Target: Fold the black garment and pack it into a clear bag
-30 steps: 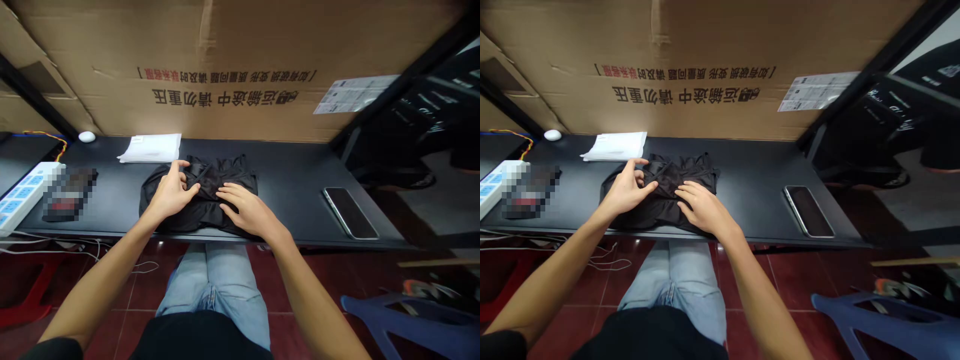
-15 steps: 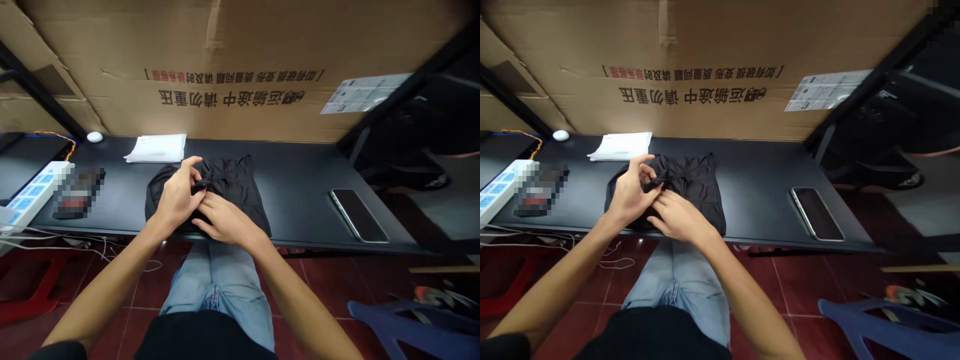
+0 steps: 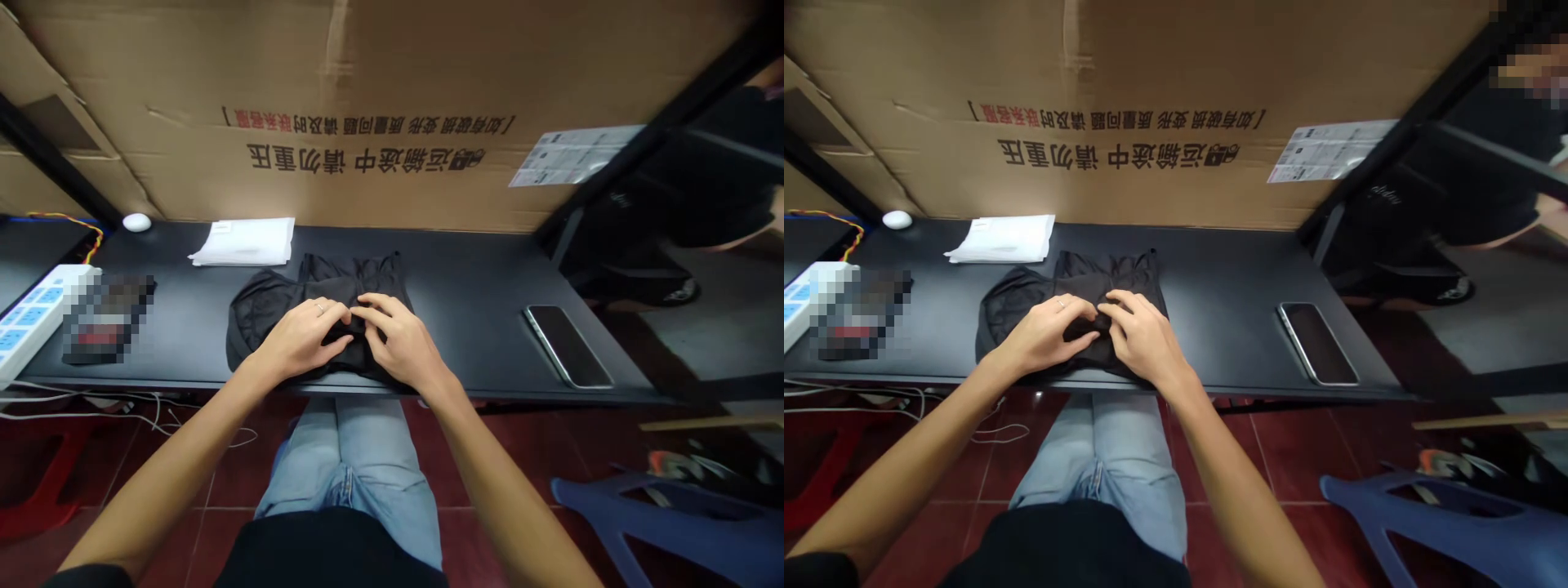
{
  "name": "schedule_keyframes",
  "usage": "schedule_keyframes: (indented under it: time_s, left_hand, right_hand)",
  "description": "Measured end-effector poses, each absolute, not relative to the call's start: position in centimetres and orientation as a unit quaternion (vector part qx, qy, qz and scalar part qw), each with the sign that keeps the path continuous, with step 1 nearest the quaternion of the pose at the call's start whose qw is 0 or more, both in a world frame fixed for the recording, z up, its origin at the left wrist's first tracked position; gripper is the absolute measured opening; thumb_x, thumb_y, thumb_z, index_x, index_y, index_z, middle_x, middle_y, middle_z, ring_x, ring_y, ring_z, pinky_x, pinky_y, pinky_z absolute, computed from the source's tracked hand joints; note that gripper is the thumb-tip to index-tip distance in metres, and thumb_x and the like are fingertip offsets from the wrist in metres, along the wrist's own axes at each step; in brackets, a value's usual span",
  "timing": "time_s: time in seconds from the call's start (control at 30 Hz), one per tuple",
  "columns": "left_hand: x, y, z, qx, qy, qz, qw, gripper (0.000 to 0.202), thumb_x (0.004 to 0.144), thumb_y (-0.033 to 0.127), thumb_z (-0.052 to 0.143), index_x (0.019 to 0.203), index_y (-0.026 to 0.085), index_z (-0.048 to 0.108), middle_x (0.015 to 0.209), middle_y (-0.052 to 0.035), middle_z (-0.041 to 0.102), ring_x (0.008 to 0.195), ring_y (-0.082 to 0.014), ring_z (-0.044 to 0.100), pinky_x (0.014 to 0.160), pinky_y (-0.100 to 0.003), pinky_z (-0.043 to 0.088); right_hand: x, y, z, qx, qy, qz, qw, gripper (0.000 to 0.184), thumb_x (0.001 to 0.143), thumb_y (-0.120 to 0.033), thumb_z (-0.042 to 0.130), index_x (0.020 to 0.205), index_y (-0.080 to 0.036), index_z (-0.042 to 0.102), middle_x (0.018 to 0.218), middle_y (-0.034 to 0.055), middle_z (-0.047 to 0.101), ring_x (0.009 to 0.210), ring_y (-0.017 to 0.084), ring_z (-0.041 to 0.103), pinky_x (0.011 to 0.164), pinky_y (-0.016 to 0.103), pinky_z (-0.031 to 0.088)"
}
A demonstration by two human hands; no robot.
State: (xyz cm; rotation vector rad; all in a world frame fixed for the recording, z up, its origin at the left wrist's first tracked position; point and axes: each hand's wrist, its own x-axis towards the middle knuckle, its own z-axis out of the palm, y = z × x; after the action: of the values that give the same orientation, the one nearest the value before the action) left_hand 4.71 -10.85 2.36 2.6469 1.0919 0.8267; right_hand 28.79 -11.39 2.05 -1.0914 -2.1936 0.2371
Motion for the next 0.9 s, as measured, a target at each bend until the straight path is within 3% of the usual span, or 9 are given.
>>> schedule_keyframes:
  time_s: [0.2, 0.33, 0.5, 0.63, 0.77, 0.87, 0.9]
  left_hand:
    - [3.5, -11.0, 3.5, 0.768, 0.532, 0.355, 0.027, 0.026, 0.098, 0.042, 0.074, 0.113, 0.023, 0.064, 0.107, -0.0074, 0.073, 0.102, -0.0259, 0.071, 0.095, -0.04, 0.057]
    - [3.3, -10.7, 3.8, 0.71, 0.649, 0.272, 0.023, 0.035, 0.098, 0.057, 0.071, 0.104, 0.023, 0.064, 0.094, -0.0069, 0.071, 0.092, -0.028, 0.069, 0.086, -0.041, 0.054]
    - [4.1, -10.4, 4.0, 0.741, 0.649, 0.165, 0.054, 0.048, 0.104, 0.066, 0.058, 0.086, 0.022, 0.06, 0.098, -0.0139, 0.072, 0.1, -0.0365, 0.071, 0.087, -0.046, 0.052]
    - [4.9, -10.3, 4.5, 0.755, 0.618, 0.202, 0.081, 0.036, 0.1, 0.056, 0.067, 0.09, 0.022, 0.059, 0.101, -0.0134, 0.071, 0.101, -0.0346, 0.07, 0.087, -0.045, 0.053]
    - [5.4, -9.9, 4.6, 0.743, 0.557, 0.308, 0.206, 0.024, 0.095, 0.039, 0.072, 0.09, 0.024, 0.055, 0.088, -0.003, 0.067, 0.085, -0.0238, 0.067, 0.078, -0.036, 0.051]
    - [5.8, -9.6, 4.2, 0.692, 0.512, 0.384, 0.333, 0.02, 0.091, 0.032, 0.073, 0.089, 0.023, 0.055, 0.083, 0.0014, 0.064, 0.08, -0.0185, 0.064, 0.074, -0.031, 0.051]
    - [6.0, -9.6, 4.2, 0.663, 0.502, 0.411, 0.374, 0.02, 0.09, 0.031, 0.074, 0.088, 0.023, 0.056, 0.084, 0.0016, 0.064, 0.08, -0.0176, 0.064, 0.074, -0.03, 0.051]
  right_hand:
    - [28.7, -11.0, 1.2, -0.42, -0.837, 0.095, 0.339, 0.035, 0.106, -0.015, 0.055, 0.126, -0.026, 0.082, 0.133, 0.0086, 0.076, 0.121, 0.028, 0.072, 0.106, 0.048, 0.064]
    - [28.8, -10.9, 1.1, -0.414, -0.84, 0.09, 0.34, 0.035, 0.106, -0.014, 0.056, 0.126, -0.025, 0.083, 0.13, 0.0094, 0.077, 0.117, 0.028, 0.072, 0.103, 0.048, 0.065]
    - [28.9, -11.0, 0.9, -0.41, -0.847, 0.069, 0.333, 0.032, 0.103, -0.012, 0.057, 0.12, -0.021, 0.083, 0.116, 0.0124, 0.075, 0.107, 0.029, 0.071, 0.096, 0.049, 0.067]
    - [29.2, -11.0, 0.9, -0.378, -0.86, 0.03, 0.341, 0.032, 0.099, -0.007, 0.057, 0.116, -0.02, 0.08, 0.131, 0.0154, 0.072, 0.129, 0.033, 0.067, 0.107, 0.056, 0.064]
    - [29.8, -11.3, 1.5, -0.309, -0.88, 0.011, 0.36, 0.034, 0.094, -0.003, 0.053, 0.116, -0.021, 0.072, 0.152, 0.0157, 0.066, 0.153, 0.033, 0.056, 0.128, 0.066, 0.048]
    - [30.1, -11.6, 2.3, -0.271, -0.896, 0.034, 0.351, 0.033, 0.1, -0.016, 0.061, 0.132, -0.02, 0.064, 0.164, 0.0193, 0.058, 0.161, 0.034, 0.048, 0.133, 0.069, 0.04]
    - [30.1, -11.7, 2.6, -0.263, -0.9, 0.04, 0.344, 0.041, 0.101, -0.025, 0.067, 0.141, -0.019, 0.059, 0.169, 0.021, 0.053, 0.164, 0.035, 0.044, 0.134, 0.07, 0.038]
